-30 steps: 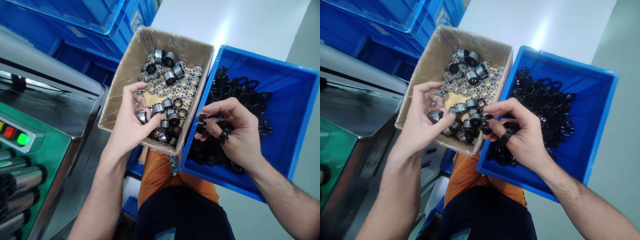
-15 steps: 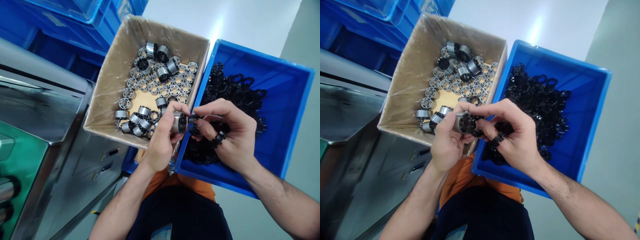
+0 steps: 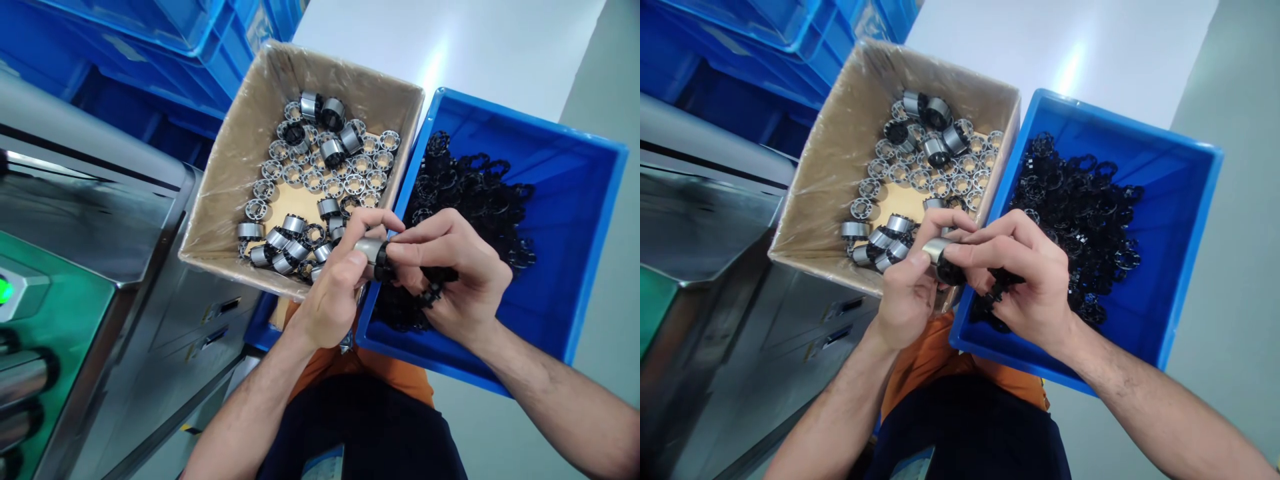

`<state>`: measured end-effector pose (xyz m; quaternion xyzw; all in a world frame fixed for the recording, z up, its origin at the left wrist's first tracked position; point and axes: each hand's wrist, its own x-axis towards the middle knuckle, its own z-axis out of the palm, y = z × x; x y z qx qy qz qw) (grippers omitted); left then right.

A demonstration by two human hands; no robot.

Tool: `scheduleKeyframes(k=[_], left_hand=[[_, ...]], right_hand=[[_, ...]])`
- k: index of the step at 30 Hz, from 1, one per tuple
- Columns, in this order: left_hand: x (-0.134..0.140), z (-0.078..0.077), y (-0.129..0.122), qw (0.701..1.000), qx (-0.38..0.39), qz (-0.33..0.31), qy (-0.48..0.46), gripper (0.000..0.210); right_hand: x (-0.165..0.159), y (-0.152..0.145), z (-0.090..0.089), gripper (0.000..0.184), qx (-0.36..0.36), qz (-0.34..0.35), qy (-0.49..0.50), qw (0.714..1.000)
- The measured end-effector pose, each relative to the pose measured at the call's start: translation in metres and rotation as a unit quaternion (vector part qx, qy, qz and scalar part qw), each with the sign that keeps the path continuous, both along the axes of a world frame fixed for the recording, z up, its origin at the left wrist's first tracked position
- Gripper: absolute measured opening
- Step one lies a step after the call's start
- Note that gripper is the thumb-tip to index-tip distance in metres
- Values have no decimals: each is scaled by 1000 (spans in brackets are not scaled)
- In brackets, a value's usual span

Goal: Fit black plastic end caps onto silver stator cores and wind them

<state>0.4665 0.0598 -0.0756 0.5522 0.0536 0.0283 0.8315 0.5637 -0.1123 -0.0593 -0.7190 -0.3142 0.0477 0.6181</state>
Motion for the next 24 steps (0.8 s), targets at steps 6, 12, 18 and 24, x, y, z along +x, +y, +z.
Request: scheduleKeyframes(k=[6,12,18,24], left_hand=[[-1,-2,0,999,42,29,4,62],[8,0,3,1000,2,5,20,57],[19,6,2,990,-33,124,55,72],[19,11,0,992,-20,124,23,72]], right_hand=[[4,5,4,16,-16,1,10,1000],[26,-2,19,17,-25,100,162,981],[56,-20,24,15,-175,57,81,980],[57,-22,29,29,-111,128,180,969]])
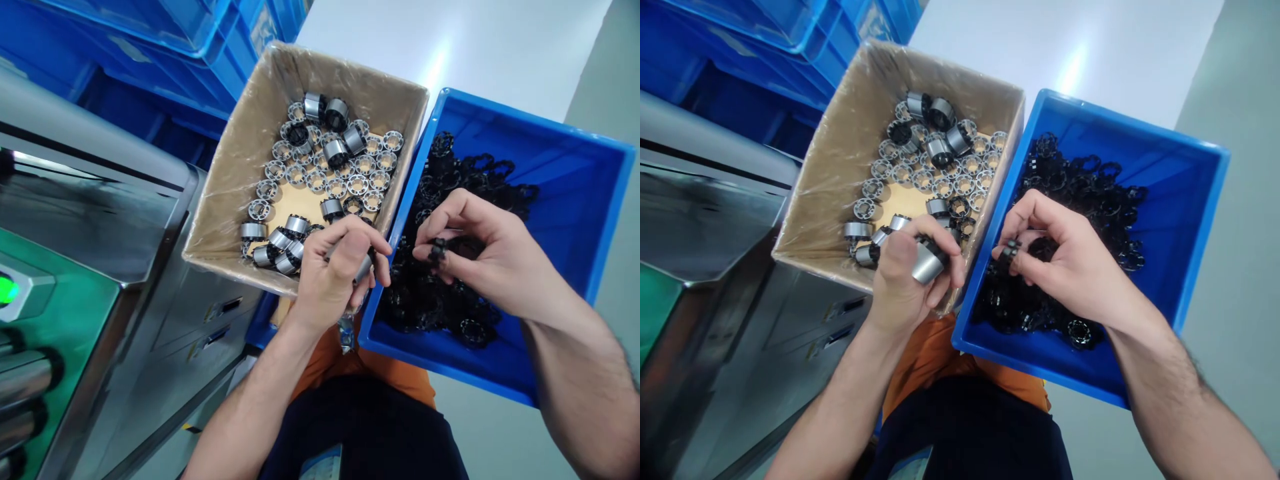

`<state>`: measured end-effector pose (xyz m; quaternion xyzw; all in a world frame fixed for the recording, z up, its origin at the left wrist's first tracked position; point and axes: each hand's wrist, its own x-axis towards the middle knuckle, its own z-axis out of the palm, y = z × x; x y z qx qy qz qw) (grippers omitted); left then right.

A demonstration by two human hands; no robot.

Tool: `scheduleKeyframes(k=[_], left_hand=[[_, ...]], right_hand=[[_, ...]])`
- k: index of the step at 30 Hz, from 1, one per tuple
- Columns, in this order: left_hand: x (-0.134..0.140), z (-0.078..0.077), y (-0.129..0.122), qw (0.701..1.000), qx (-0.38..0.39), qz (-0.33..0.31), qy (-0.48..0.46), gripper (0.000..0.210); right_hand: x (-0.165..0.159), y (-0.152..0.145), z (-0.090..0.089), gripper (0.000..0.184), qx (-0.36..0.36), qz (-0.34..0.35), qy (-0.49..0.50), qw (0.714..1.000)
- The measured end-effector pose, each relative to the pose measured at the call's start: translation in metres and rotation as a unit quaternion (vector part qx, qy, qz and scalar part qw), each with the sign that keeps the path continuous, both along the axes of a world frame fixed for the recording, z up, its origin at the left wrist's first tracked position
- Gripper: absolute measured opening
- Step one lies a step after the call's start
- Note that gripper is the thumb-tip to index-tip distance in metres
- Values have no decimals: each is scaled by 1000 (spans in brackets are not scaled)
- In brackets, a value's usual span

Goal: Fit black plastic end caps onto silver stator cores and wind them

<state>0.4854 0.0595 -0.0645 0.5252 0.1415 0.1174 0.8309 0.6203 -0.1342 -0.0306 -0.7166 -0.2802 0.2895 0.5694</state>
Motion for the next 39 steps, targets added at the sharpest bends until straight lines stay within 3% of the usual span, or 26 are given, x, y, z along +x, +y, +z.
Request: scheduleKeyframes(k=[4,11,14,19,24,28,39], left_hand=[[0,2,-3,998,18,47,-31,85],[0,-14,-1,998,26,16,-54,75],[2,-19,4,999,-7,-6,-35,69],[0,-17,8,994,-37,-103,9,51],[-4,-14,5,997,-20,-78,13,62],[-8,-14,7,993,-28,-117,18,46],[-8,-14,5,990,-2,-140,1,57]], right_hand=[[-10,8,3,36,40,-50,17,998],[-20,10,2,22,67,-110,-2,992],[-24,11,1,22,94,-116,-11,989],[-30,17,-5,18,133,-101,-51,985],[-37,22,-10,21,118,-107,-148,976],[-46,28,-13,23,134,-116,-230,957],[-52,29,-25,23,139,-148,-283,937]])
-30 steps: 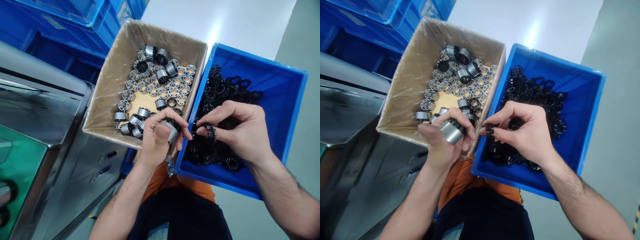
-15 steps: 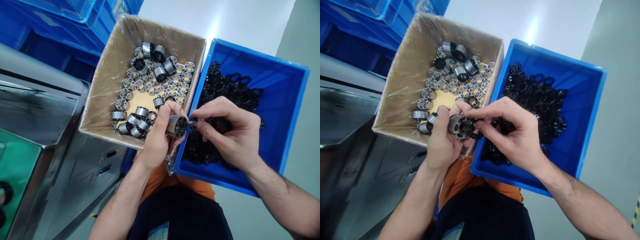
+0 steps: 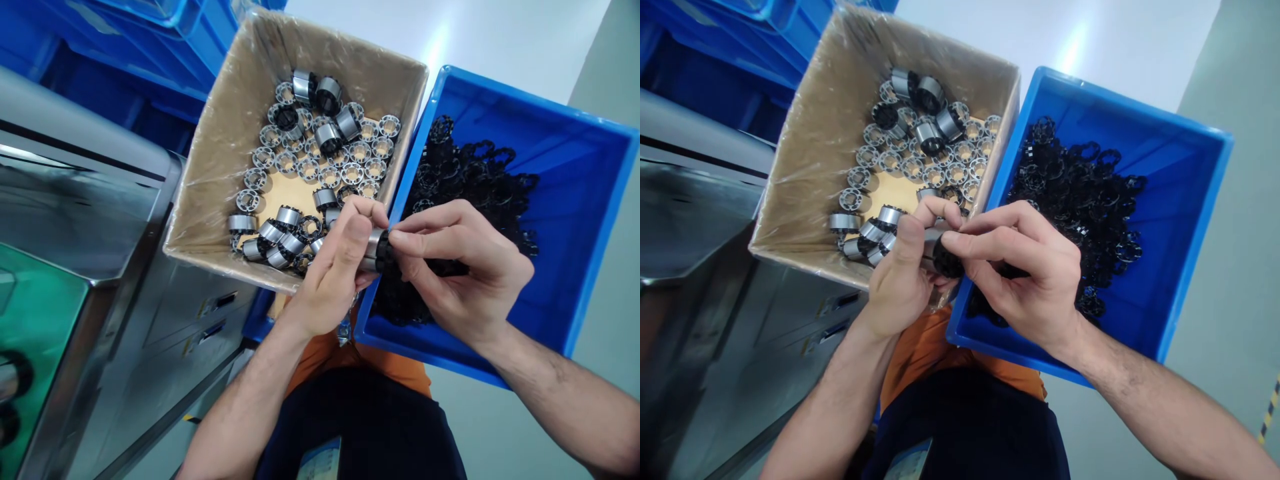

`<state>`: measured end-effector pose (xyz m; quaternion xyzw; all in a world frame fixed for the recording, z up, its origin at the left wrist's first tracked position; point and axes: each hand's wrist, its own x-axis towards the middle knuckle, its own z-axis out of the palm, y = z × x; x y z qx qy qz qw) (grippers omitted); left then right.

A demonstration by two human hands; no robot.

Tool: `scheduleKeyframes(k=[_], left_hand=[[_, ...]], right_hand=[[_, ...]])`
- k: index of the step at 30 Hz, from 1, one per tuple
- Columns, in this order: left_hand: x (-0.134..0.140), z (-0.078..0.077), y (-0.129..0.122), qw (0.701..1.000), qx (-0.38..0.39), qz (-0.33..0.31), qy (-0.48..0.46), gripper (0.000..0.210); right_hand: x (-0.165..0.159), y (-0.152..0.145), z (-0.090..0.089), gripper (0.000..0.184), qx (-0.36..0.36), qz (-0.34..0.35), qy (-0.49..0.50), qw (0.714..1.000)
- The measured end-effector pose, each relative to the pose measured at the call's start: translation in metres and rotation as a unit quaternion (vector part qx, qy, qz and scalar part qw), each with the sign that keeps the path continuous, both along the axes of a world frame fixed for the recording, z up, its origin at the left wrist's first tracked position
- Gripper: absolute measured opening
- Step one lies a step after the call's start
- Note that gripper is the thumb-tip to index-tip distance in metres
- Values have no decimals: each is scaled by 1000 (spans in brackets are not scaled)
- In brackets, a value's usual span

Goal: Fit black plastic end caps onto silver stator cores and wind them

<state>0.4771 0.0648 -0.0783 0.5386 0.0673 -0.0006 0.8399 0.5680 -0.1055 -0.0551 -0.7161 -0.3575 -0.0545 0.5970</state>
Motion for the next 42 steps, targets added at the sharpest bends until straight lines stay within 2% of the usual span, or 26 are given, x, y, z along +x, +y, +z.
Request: scheduleKeyframes(k=[4,7,9,11,13,15,17,19,20,22,24,25,27,29,31,34,37,39,40,42], left_hand=[[-5,0,4,1000,4,-9,-5,54],[-8,1,8,999,-27,-38,-10,57],[-8,0,10,997,-46,-57,-1,57],[-8,-3,10,998,-38,-40,-8,58],[-6,-9,8,999,-2,16,-42,63],[-3,-16,5,993,61,63,-81,61],[1,-23,3,977,148,75,-136,61],[5,-26,2,952,218,81,-199,68],[6,-26,2,946,231,94,-209,74],[6,-22,0,953,219,130,-162,80],[3,-16,-2,963,196,159,-97,68],[1,-13,-3,962,198,163,-90,63],[-2,-10,-5,950,230,174,-118,56],[-3,-11,-3,932,267,191,-156,59],[-2,-14,0,917,284,207,-188,68],[0,-15,5,919,290,186,-192,70],[1,-14,6,930,270,163,-188,62],[3,-15,3,935,233,162,-214,64],[4,-16,2,938,208,165,-222,64],[6,-17,0,947,154,170,-226,62]], right_hand=[[-6,2,0,22,-1,-17,-28,999],[-9,3,3,22,-3,-13,-7,1000],[-5,0,7,22,-10,26,36,999],[3,-6,10,25,-38,85,56,994],[12,-12,12,46,-79,131,24,988],[19,-16,11,65,-120,138,-28,983],[23,-18,9,62,-148,106,-52,982],[25,-19,8,60,-142,83,-40,986],[26,-21,9,63,-133,91,-14,987],[30,-24,11,72,-116,132,69,982],[35,-27,14,71,-108,164,159,967],[37,-27,15,65,-107,170,200,959],[40,-26,18,47,-96,181,269,941],[42,-22,19,38,-81,213,344,911],[42,-18,18,36,-47,249,417,873],[40,-14,14,37,21,281,499,819],[37,-14,10,43,35,297,526,796],[35,-14,9,42,7,295,515,804],[35,-14,9,39,-6,281,493,823],[34,-15,10,33,-17,218,386,896]])
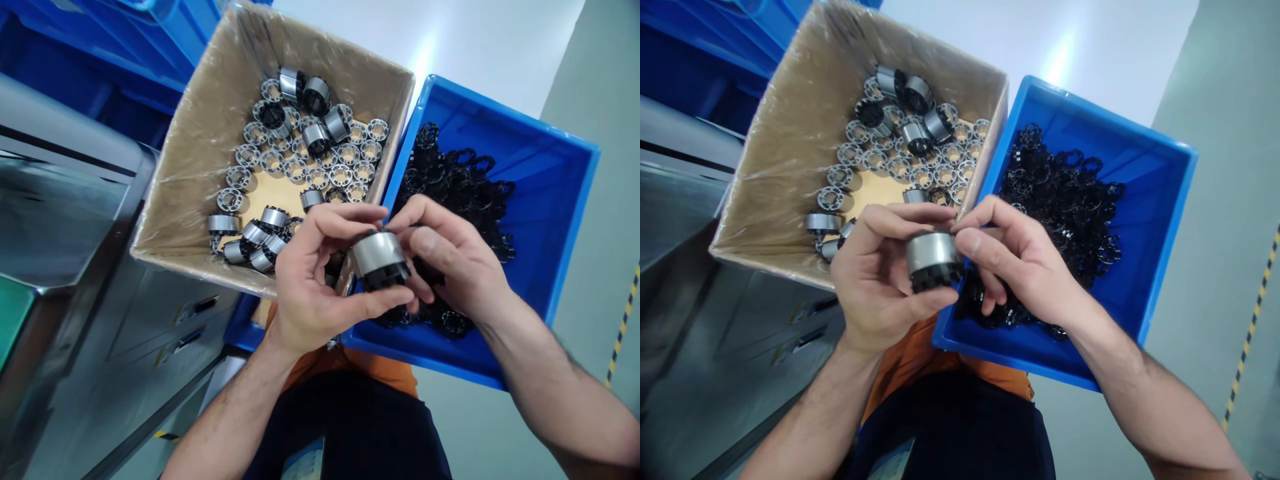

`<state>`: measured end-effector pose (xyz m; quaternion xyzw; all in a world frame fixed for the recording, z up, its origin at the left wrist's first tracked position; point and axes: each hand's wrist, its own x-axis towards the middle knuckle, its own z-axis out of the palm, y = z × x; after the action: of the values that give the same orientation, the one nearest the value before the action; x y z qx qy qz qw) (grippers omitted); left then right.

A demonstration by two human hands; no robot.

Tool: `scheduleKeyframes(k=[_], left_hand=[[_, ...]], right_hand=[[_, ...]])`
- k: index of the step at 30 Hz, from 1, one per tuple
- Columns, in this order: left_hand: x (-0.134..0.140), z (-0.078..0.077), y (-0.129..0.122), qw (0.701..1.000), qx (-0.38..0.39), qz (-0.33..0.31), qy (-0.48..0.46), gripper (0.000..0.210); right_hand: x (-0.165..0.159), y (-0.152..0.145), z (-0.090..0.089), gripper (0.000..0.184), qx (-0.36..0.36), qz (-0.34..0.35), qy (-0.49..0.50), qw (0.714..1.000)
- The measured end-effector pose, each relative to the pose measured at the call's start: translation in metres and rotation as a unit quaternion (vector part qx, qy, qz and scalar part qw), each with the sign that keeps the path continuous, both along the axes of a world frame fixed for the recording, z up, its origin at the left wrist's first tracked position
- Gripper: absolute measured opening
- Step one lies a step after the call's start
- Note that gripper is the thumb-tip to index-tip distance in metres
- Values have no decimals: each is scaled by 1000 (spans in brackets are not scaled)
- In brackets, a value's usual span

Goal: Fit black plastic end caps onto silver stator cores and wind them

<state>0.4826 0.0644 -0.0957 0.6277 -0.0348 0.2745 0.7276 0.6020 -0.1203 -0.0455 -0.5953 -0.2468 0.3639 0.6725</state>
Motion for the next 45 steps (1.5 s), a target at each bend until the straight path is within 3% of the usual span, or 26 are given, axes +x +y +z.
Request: scheduleKeyframes(k=[3,6,8,11,13,18,21,24,27,31,37,40,45], left_hand=[[0,4,0,998,-51,-15,28,63],[-2,18,0,989,-48,-34,134,78],[-3,29,0,980,-33,-55,190,87],[-4,36,1,973,5,-79,217,94],[-3,32,3,972,26,-83,216,91],[-2,12,11,982,28,-132,129,61],[-3,12,14,980,21,-140,138,52],[-4,16,14,973,13,-168,157,55],[-5,18,14,958,7,-206,199,60],[-4,21,12,953,17,-200,227,59],[-6,22,8,961,77,-171,203,56],[-8,19,8,966,78,-179,172,56],[-7,13,9,981,59,-154,107,53]], right_hand=[[-2,-1,1,34,29,-88,-267,959],[-7,-1,3,27,28,-71,-408,910],[-11,-2,4,17,10,-76,-442,894],[-16,-4,7,22,1,-92,-452,887],[-18,-7,9,26,-12,-92,-460,883],[-20,-11,13,26,-42,-104,-534,838],[-15,-11,20,14,-57,-63,-527,846],[-7,-16,31,5,-85,18,-516,852],[-4,-24,37,4,-98,55,-517,848],[-7,-29,36,5,-85,32,-507,857],[-13,-31,46,18,-118,20,-466,877],[-15,-27,45,24,-99,-17,-469,877],[-4,-16,28,8,-33,-57,-442,894]])
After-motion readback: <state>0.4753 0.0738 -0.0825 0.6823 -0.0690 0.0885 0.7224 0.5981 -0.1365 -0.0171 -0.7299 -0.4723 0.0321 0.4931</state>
